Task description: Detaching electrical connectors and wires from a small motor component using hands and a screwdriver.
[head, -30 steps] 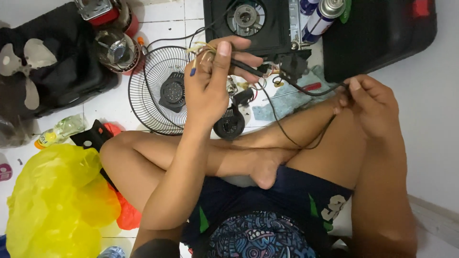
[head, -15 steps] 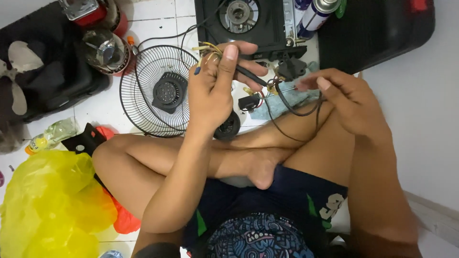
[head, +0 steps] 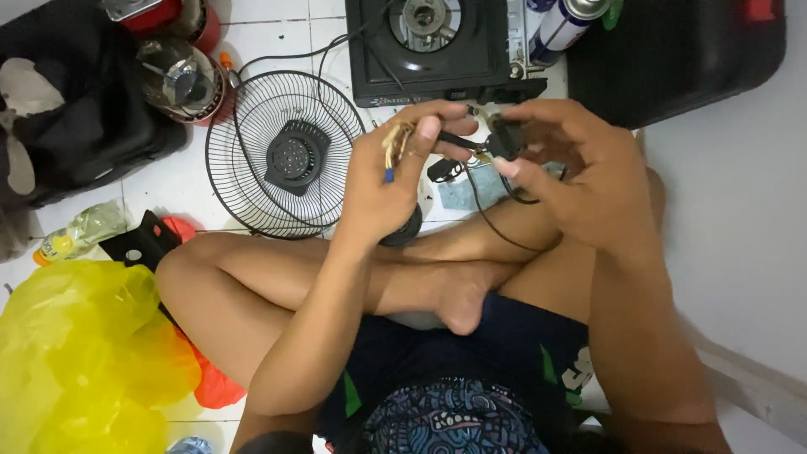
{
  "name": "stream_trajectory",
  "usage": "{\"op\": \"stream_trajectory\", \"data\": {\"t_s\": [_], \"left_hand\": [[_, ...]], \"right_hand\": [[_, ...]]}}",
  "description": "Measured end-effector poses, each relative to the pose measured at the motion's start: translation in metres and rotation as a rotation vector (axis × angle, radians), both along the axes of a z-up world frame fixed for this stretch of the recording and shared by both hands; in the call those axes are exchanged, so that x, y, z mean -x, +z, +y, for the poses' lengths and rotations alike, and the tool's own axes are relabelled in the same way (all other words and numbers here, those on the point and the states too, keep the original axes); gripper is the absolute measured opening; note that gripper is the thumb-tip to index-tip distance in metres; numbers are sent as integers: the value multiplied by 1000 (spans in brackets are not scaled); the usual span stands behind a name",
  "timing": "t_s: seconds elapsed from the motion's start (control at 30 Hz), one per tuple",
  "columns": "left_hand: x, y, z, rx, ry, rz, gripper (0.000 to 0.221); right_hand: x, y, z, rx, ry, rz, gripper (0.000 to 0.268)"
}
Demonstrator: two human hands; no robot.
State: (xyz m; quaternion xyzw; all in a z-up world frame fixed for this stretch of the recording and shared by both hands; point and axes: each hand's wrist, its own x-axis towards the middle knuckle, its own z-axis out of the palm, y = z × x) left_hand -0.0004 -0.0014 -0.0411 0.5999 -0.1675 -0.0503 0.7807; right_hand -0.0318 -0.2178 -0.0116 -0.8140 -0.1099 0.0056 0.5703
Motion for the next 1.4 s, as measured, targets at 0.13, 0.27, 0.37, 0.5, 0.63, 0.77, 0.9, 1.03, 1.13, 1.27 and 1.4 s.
{"op": "stream_trajectory", "data": {"t_s": [0.13,0.27,0.37,0.5,0.63,0.77,0.9,1.03,1.13,1.27,1.4], "left_hand": [[4,-17,3,-29,-20,44,29],[4,-31,6,-118,-26,33,27],[2,-40,8,-124,-65,23,32],[-2,-54,9,0,-130,47,39],[-7,-75,4,95,-20,21,36],[-14,-81,8,225,-47,81,46],[-23,-88,9,239,-5,46,47],[-30,-89,14,213,27,19,46],[-34,-88,18,172,35,-13,44],[-36,-94,19,208,12,-6,44],[-37,-105,14,237,28,18,43]], "right_hand": [[8,-15,8,-6,-103,61,45],[17,-31,18,-141,-159,41,47],[20,-39,29,-188,-221,56,49],[20,-67,41,-350,-215,-59,49],[10,-79,54,-307,-283,-155,40],[4,-84,61,-294,-270,-147,41],[4,-77,72,-358,-218,-107,41],[3,-78,80,-395,-149,-64,43],[4,-86,79,-394,-129,-24,45],[2,-96,77,-316,-94,-43,55],[2,-101,82,-284,-78,-45,60]]}}
